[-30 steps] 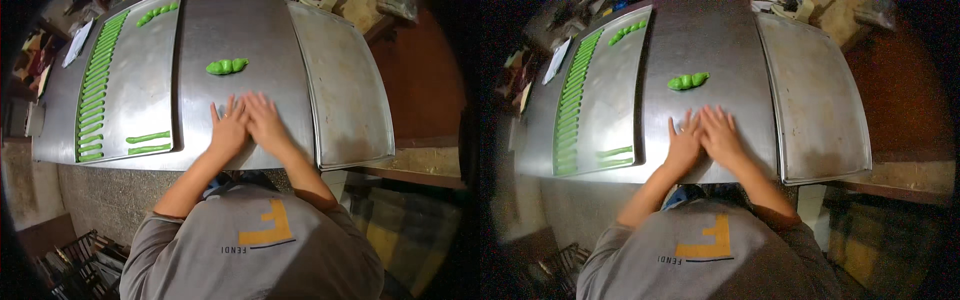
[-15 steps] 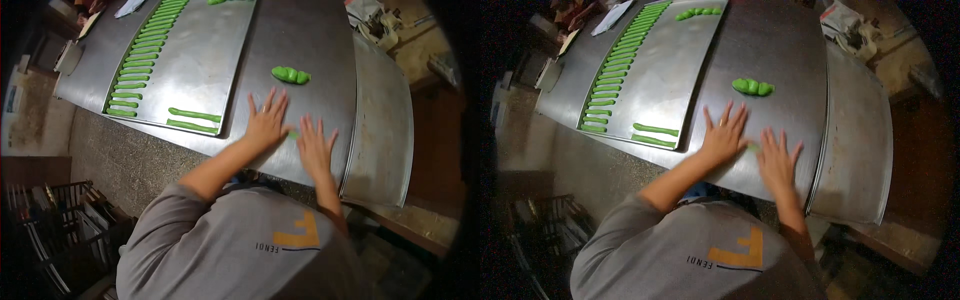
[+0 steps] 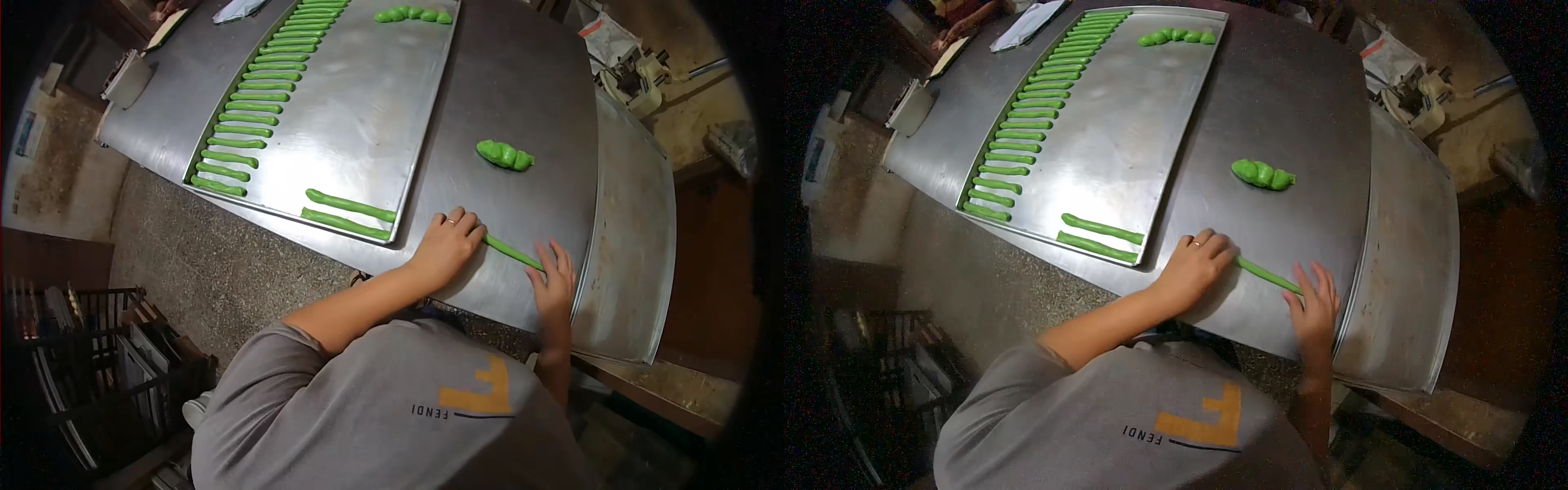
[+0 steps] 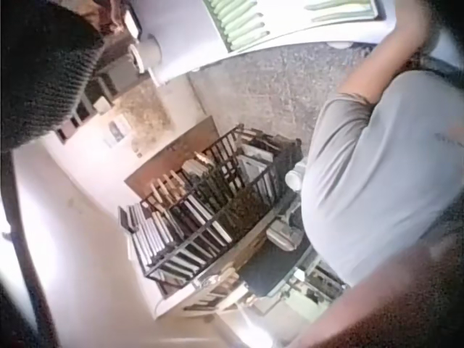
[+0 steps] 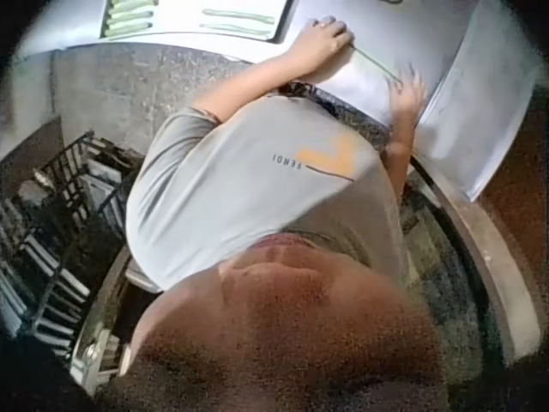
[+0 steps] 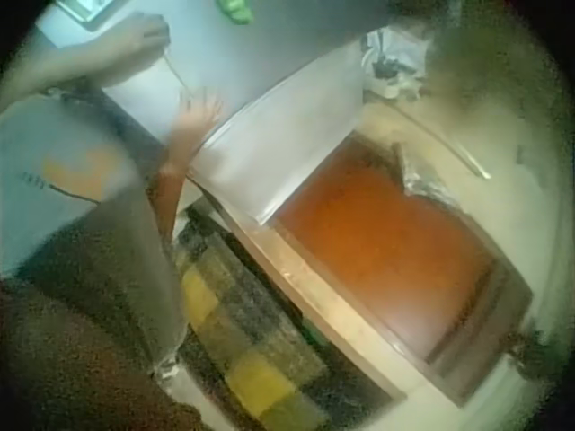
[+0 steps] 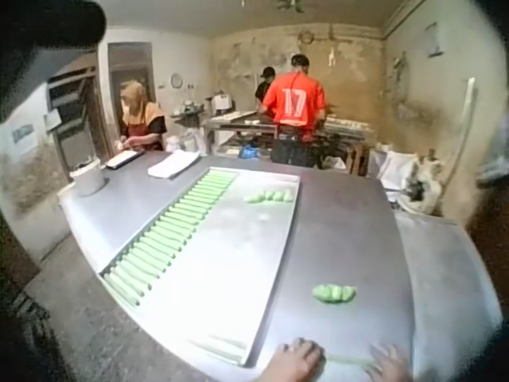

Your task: The person rolls pieces of green dough into long strips on a metal table by hand and arranges the strips in rows on a baking tray.

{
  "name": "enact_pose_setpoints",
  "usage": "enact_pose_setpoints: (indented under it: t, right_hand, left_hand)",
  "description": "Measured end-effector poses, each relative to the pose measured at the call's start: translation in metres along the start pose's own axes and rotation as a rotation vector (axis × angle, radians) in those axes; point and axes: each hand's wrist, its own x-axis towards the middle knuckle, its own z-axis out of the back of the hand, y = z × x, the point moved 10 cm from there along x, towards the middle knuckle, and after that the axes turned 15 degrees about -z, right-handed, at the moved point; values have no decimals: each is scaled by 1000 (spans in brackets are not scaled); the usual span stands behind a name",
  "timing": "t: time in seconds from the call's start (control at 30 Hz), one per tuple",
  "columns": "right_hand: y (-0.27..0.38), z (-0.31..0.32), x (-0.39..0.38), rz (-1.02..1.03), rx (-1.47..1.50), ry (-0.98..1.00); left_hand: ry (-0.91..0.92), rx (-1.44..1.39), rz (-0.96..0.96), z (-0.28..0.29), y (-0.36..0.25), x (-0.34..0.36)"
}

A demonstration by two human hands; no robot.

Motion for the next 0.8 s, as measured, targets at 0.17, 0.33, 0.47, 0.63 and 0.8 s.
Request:
enact_pose_setpoints:
  t: [0.17,0.33,0.47,0.63,0.8]
  right_hand:
    - [5,8,5,-197,158,57]
    - [125,19,22,-59,446,51]
    - [237,-34,32,263,323,99]
    - [271,-69,32,318,244,126]
    - [263,-83,29,307,16,22]
  left_hand:
    - [-32,-394,-79,31,7,0]
    - [-278,-387,70,139,105,-47]
    - [-191,-289,181,166,180,-100]
    - [-112,-411,303,150,210,-128]
    - [-47,-574,331,120,221,-134]
